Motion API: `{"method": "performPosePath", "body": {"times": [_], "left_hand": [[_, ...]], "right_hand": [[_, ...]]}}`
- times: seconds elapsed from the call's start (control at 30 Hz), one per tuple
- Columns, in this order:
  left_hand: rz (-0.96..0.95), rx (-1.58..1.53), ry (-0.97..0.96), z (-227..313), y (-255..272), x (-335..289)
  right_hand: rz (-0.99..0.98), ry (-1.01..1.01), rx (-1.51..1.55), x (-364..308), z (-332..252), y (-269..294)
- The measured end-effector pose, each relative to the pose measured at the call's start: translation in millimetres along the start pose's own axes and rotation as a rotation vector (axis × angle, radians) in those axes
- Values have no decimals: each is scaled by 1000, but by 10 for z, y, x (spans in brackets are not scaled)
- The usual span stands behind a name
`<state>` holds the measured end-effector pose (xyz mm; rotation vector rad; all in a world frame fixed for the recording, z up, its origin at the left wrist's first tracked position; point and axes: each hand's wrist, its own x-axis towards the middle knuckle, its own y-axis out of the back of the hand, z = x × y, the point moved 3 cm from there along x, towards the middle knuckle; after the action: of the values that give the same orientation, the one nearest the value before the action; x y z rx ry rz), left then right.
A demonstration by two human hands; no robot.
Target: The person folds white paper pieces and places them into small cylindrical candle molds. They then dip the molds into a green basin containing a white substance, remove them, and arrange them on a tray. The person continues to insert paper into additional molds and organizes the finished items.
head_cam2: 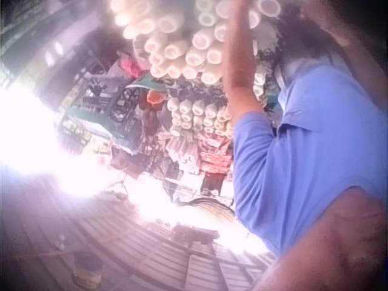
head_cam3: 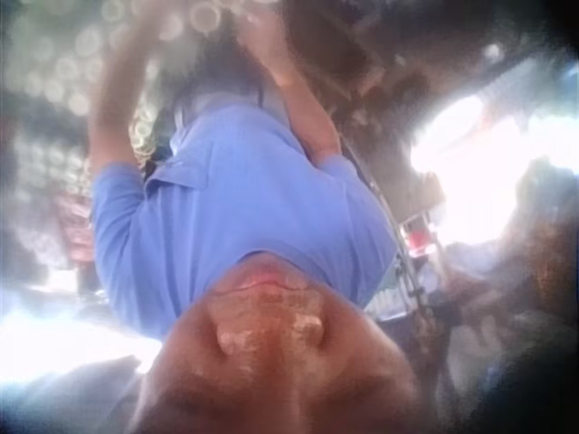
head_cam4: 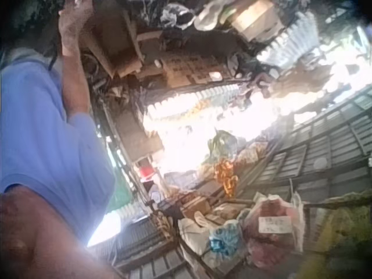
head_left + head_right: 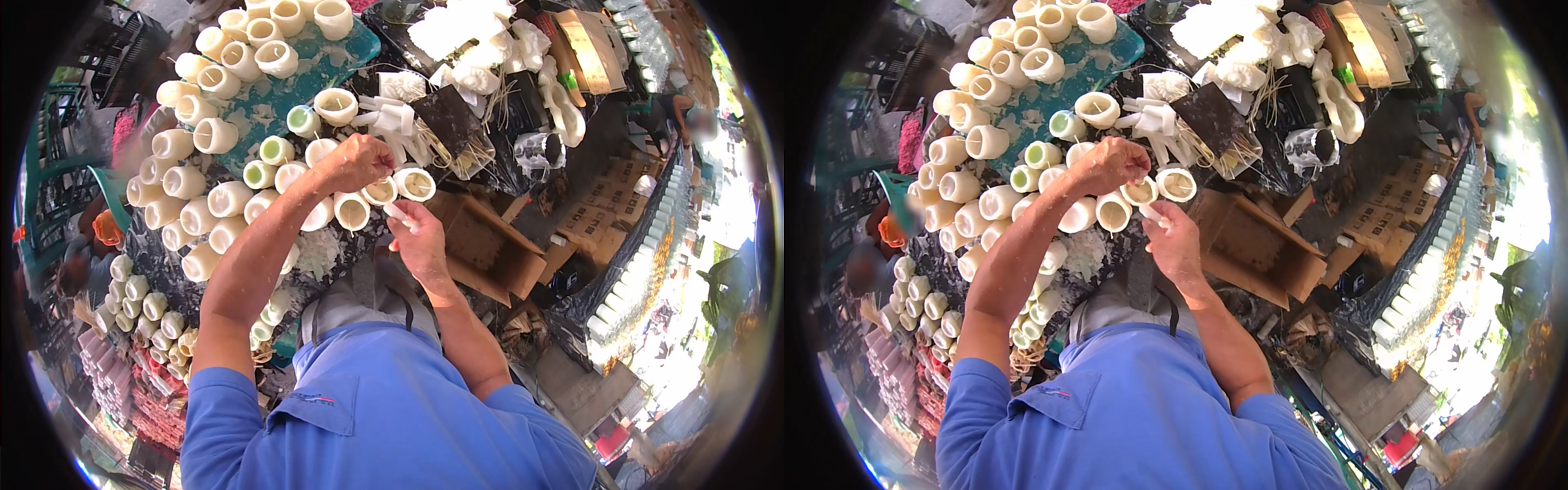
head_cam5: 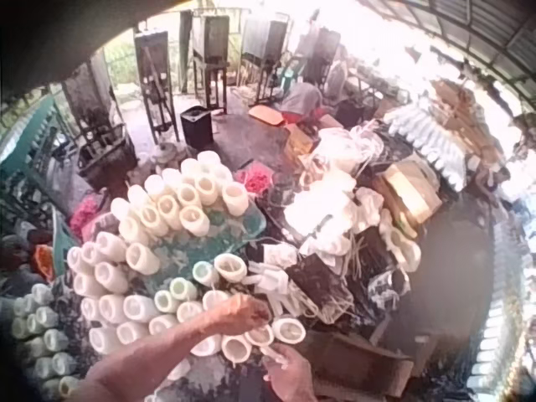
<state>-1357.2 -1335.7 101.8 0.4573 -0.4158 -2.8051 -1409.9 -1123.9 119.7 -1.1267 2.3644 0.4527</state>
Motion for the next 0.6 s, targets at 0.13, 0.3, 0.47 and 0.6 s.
{"method": "performPosePath", "body": {"times": [0.13, 0.3, 0.47, 0.6], "left_hand": [[-49, 53, -3, 41, 42, 38], [-29, 57, 5, 57, 84, 26], [26, 58, -79, -17, 130, -93], [101, 256, -69, -113, 127, -217]], "right_hand": [[98, 312, -466, 35, -126, -105], [11, 157, -170, -39, 81, -46], [-18, 318, -120, -134, 93, 125], [0, 443, -268, -65, 9, 146]]}}
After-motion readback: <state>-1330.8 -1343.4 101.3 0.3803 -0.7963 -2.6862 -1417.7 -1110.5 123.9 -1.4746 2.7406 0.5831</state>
